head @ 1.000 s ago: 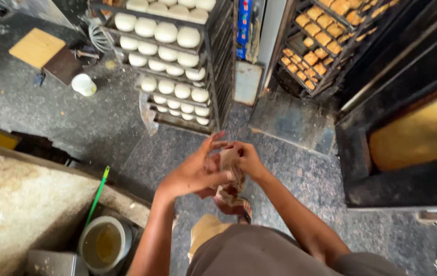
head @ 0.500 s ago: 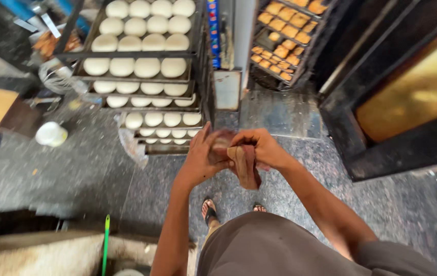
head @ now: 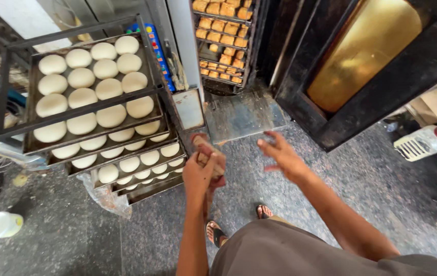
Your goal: The person stirs a dark liquid in a bucket using a brush, opens a large industrial oven to check on baked pastries, and then begins transferring raw dough balls from a large rack onto individual baking trays using a cloth.
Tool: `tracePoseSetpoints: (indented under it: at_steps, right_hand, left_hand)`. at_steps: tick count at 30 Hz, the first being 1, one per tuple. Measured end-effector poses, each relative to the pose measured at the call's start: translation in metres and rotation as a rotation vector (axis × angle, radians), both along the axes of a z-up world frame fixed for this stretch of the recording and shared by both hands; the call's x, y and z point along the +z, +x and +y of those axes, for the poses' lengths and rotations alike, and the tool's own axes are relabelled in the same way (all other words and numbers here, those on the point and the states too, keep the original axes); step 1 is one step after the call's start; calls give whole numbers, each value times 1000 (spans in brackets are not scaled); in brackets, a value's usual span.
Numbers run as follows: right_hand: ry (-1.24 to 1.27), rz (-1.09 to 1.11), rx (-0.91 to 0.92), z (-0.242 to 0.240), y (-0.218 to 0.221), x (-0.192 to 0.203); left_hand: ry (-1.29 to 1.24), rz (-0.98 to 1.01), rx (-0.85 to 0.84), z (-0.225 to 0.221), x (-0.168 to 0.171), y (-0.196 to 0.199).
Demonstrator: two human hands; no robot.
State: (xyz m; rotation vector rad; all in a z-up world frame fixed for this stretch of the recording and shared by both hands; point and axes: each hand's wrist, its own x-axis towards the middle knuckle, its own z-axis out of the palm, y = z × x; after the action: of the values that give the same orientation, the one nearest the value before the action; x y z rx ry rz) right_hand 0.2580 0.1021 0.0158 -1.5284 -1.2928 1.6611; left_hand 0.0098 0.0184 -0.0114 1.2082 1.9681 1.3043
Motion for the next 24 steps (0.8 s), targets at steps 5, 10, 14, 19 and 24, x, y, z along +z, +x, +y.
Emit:
tracePoseSetpoints:
  at_steps: [5, 10, 14, 19, 24]
  right_hand:
    - [-508, 565, -125, -23, 11, -44]
    - [-381, 870, -173, 12, 39, -58]
    - [-182, 708, -131, 48, 53, -40]
    - [-143, 734, -38, 67, 61, -30]
    - [466, -146, 11, 85, 84, -29]
  left_hand:
    - [29, -678, -297, 24, -11, 77]
    - [41, -844, -337, 38, -19, 129]
    - [-38, -539, -88, 52, -17, 133]
    - [-73, -1119, -143, 62, 4, 138]
    - [166, -845, -81, 76, -6, 153]
